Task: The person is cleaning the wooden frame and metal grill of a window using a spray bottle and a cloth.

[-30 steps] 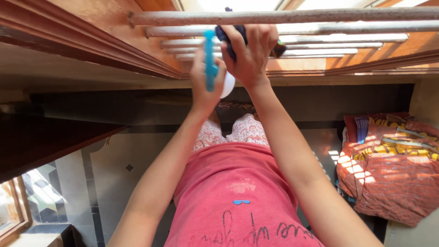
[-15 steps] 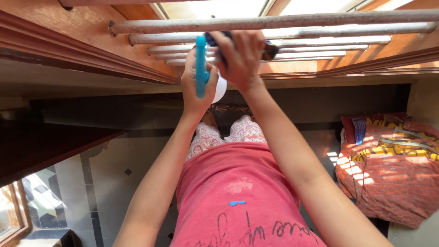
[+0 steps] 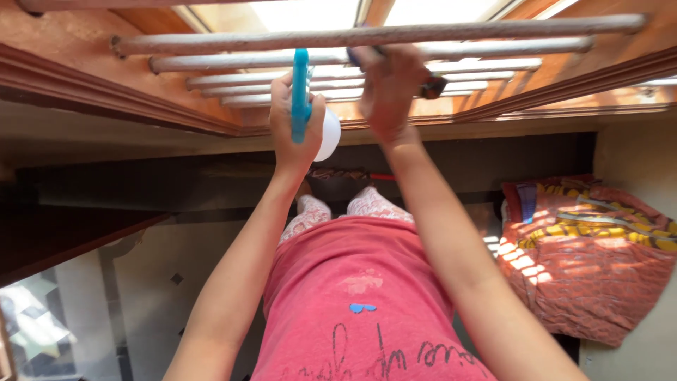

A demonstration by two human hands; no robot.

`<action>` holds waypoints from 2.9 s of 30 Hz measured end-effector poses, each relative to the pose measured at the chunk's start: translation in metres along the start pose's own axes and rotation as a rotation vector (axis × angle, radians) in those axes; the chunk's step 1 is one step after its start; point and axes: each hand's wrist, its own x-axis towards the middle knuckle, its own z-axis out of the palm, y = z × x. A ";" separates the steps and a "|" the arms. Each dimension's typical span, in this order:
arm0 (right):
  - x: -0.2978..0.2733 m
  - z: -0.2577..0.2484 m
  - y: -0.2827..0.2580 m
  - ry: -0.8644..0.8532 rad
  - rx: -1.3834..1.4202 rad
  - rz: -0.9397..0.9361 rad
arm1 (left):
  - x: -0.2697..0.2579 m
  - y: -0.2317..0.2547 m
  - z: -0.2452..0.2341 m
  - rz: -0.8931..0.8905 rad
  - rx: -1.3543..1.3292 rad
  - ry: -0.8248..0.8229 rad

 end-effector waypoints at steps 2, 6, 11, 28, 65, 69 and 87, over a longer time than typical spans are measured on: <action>0.010 -0.009 -0.022 -0.010 0.110 -0.012 | -0.003 0.003 0.009 -0.021 -0.025 0.011; 0.004 -0.023 0.004 -0.055 0.070 -0.055 | -0.004 0.015 0.019 -0.025 -0.130 -0.048; -0.001 -0.043 0.042 -0.017 -0.023 -0.094 | -0.005 0.014 0.026 0.006 -0.170 -0.012; -0.011 -0.019 0.058 0.058 -0.091 -0.039 | -0.014 0.013 0.010 -0.040 -0.200 0.054; -0.074 -0.081 0.200 0.066 -0.257 0.097 | -0.042 0.029 0.124 0.023 -0.187 -0.074; -0.082 -0.077 0.188 0.088 -0.157 0.208 | -0.042 0.037 0.132 -0.056 -0.162 -0.086; -0.035 -0.078 0.145 0.055 -0.176 0.210 | -0.058 0.031 0.111 0.002 -0.214 -0.081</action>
